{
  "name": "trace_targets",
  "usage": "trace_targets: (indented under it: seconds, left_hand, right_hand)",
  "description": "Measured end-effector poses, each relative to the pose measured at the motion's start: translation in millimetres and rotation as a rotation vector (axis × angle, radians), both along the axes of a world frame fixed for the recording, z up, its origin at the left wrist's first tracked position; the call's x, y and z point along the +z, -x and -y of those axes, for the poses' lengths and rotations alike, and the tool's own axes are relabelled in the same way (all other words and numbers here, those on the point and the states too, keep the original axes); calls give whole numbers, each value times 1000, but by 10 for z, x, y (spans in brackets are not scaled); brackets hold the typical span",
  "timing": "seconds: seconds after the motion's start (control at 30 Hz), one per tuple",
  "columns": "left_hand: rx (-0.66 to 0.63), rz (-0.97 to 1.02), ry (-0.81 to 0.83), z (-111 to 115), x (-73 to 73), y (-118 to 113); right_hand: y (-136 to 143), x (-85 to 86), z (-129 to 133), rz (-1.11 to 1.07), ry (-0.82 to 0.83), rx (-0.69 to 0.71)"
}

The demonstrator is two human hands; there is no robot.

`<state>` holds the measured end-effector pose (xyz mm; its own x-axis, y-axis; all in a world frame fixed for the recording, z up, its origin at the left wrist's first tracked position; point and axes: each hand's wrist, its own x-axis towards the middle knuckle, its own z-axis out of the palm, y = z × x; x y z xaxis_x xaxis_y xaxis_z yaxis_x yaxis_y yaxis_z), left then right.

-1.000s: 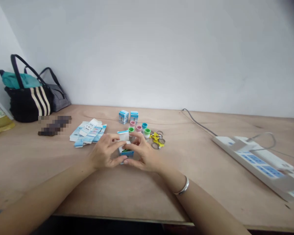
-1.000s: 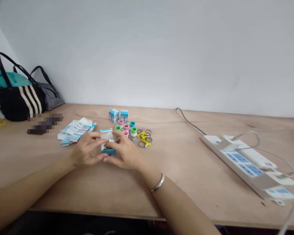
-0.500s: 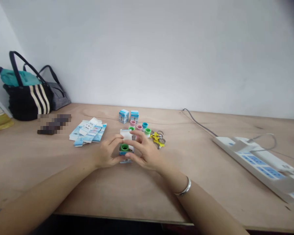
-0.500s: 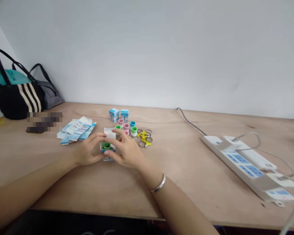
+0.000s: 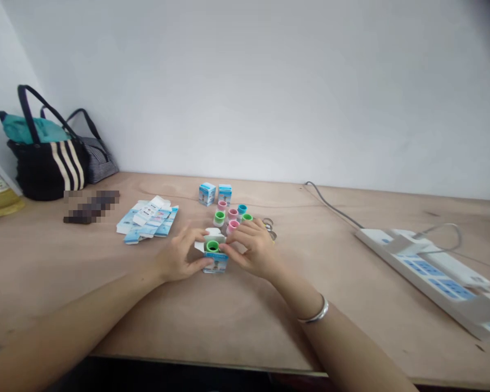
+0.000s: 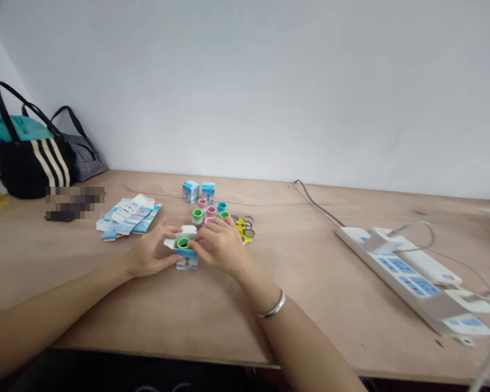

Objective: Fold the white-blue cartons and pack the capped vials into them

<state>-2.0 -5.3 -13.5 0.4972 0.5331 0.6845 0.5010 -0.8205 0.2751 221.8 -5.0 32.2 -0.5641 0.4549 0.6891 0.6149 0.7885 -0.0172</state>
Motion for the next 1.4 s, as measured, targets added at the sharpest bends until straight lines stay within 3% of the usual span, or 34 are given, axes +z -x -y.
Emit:
trace_targets:
  seconds: [0.23, 0.37, 0.53, 0.87, 0.97, 1.17, 1.4]
  left_hand:
    - [-42, 143, -59, 35, 76, -51]
    - [-37, 0, -93, 69, 135, -48]
    - [-30, -191, 60, 61, 93, -27]
    - [-8, -201, 73, 81, 100, -24]
    - [-8, -194, 74, 77, 101, -13]
    - [-11, -215, 52, 64, 103, 18]
    - [-20, -229, 47, 68, 112, 24]
  right_hand:
    - [-68, 38, -23, 130, 84, 153]
    - [30, -121, -8, 211, 93, 144]
    - [109, -224, 1, 221, 205, 191]
    - [-235, 99, -99, 177, 443, 214]
    - [-318, 177, -102, 70, 464, 182]
    - [-238, 225, -185, -150, 304, 89]
    - [47, 51, -329, 171, 34, -98]
